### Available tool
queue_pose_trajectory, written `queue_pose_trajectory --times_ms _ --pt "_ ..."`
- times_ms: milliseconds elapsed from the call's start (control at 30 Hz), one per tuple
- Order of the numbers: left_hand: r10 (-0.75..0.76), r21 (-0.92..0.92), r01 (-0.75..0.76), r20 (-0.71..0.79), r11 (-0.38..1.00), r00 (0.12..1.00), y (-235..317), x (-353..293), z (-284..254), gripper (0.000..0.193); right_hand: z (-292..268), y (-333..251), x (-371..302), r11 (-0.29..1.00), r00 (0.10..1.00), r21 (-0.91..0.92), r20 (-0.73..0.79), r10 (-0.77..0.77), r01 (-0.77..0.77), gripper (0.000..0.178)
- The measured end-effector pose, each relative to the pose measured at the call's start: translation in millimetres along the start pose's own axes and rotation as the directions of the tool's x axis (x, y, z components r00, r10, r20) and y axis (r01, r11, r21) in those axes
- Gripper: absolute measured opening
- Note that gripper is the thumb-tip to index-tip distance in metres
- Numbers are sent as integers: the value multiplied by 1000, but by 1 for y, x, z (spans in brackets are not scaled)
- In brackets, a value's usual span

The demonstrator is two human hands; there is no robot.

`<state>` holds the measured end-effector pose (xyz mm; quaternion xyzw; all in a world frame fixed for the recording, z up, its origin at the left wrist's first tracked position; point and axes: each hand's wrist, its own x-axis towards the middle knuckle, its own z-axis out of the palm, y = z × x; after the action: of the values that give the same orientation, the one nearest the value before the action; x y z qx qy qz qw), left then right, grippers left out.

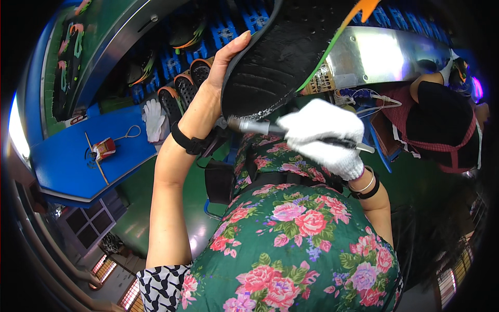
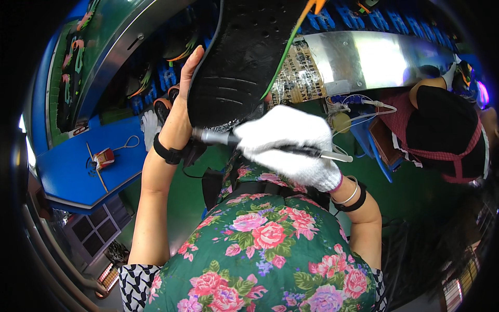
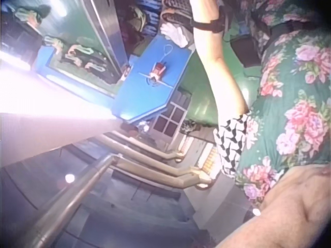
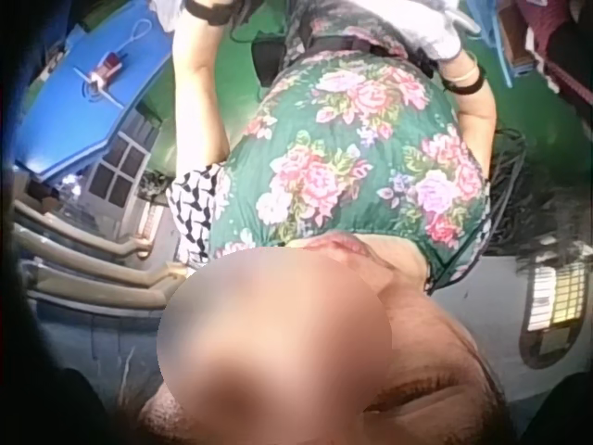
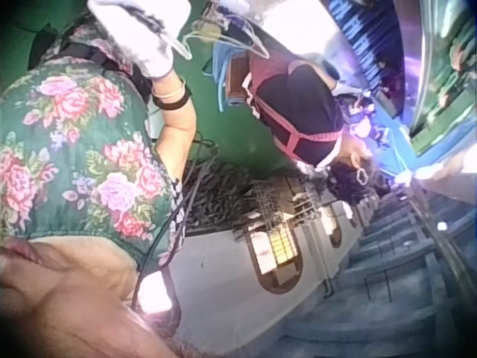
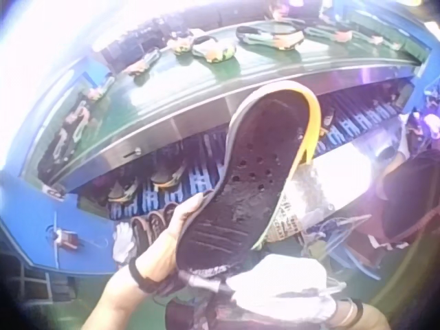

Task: Applying glue to the bottom of shoe soles using a brush.

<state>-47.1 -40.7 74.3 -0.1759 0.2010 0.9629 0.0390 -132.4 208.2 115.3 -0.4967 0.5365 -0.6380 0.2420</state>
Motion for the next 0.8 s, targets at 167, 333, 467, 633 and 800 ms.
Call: queue_pose_trajectory --times_ms 167,333,467,633,800 --pt "12 -36 -15 -85 999 996 -9 -8 -7 65 7 -5 5 973 985 163 84 149 -161 13" --pt "19 -244 -15 12 970 1000 -40 -25 5 71 -21 0 24 984 995 -168 -89 50 -64 15" --pt "-22 -251 62 158 966 987 -57 -36 12 75 -44 13 50 722 924 -676 -167 -345 147 26" --pt "58 -479 46 199 876 978 -59 -45 -22 78 -14 -3 55 761 922 -549 46 -384 345 29" --pt "293 -46 -290 100 956 951 -31 -80 3 127 -27 -10 34 998 992 37 -120 -45 50 13"
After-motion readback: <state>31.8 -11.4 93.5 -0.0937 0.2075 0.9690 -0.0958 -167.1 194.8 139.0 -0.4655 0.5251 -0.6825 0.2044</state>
